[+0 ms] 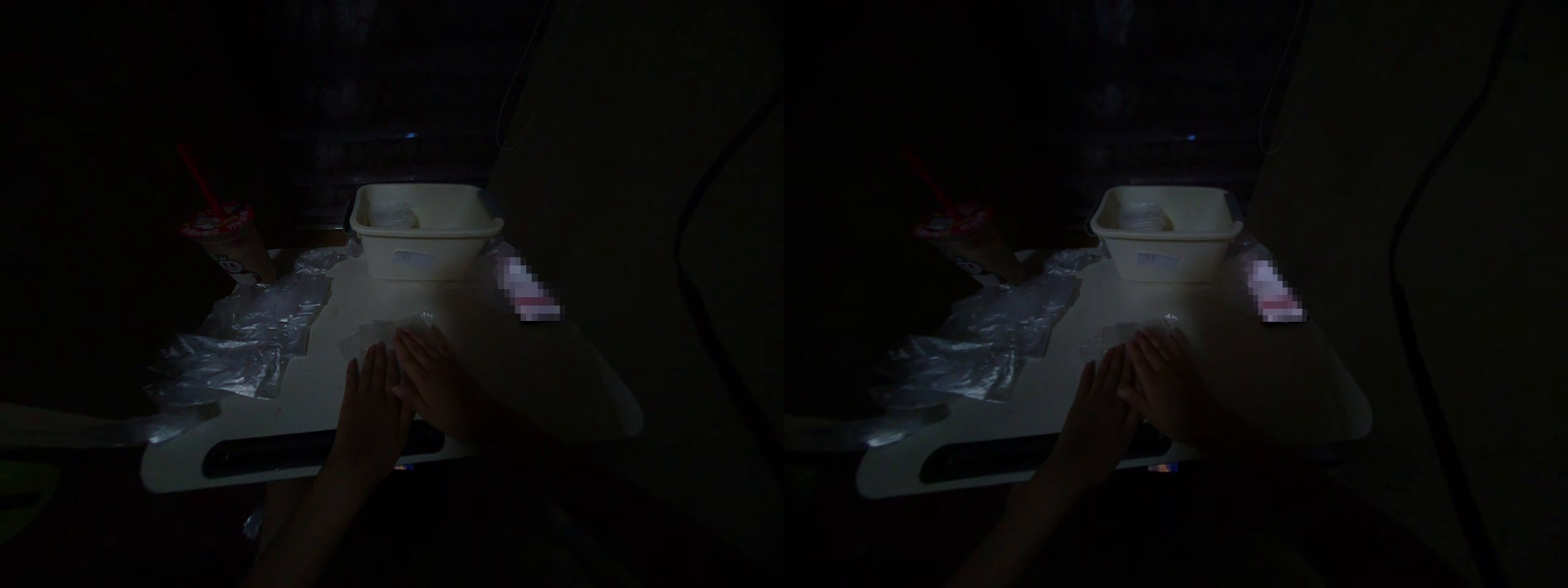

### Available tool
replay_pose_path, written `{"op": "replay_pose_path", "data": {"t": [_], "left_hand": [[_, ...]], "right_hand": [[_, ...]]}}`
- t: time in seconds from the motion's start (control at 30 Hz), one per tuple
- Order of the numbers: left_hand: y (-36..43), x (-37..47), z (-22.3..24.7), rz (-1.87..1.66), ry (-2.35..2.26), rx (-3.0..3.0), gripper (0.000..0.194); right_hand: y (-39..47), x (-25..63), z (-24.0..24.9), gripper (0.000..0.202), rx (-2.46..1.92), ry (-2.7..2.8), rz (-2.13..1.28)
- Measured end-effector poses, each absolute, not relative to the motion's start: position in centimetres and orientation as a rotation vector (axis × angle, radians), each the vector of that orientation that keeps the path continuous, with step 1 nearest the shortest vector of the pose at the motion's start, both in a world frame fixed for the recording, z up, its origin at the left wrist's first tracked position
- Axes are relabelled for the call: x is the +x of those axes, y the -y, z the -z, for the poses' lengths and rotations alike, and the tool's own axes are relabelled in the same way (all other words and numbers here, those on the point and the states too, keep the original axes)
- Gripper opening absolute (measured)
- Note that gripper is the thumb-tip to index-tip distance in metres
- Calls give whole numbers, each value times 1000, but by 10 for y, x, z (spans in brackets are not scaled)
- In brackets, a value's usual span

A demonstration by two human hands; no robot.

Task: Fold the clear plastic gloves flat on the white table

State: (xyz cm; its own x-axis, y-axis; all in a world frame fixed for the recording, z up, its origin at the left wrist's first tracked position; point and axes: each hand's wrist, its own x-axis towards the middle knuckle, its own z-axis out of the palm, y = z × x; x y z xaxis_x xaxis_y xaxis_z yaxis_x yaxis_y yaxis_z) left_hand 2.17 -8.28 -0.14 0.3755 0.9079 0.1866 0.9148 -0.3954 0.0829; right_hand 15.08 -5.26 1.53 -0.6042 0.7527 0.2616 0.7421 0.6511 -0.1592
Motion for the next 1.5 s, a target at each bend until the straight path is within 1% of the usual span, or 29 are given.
{"op": "replay_pose_path", "data": {"t": [0.17, 0.4, 0.57, 0.77, 0.97, 1.23, 1.5], "left_hand": [[81, 19, 4, 445, 1791, -2526, 48], [82, 21, 2, 221, 1879, -2399, 48], [85, 22, 0, 186, 1886, -2333, 50], [71, 22, -5, 267, 1788, -2428, 48], [60, 17, -2, 200, 1719, -2491, 47], [64, 15, 2, 198, 1755, -2405, 56], [65, 13, 5, 238, 1790, -2327, 57]], "right_hand": [[52, 167, 0, 56, -1358, 2568, 64], [55, 178, 7, 62, -1445, 2568, 140], [57, 179, 2, 62, -1437, 2565, 149], [41, 163, -11, 54, -1323, 2589, 128], [24, 157, -3, 51, -1274, 2669, 113], [25, 165, 4, 57, -1384, 2629, 134], [25, 167, 4, 61, -1498, 2576, 157]]}}
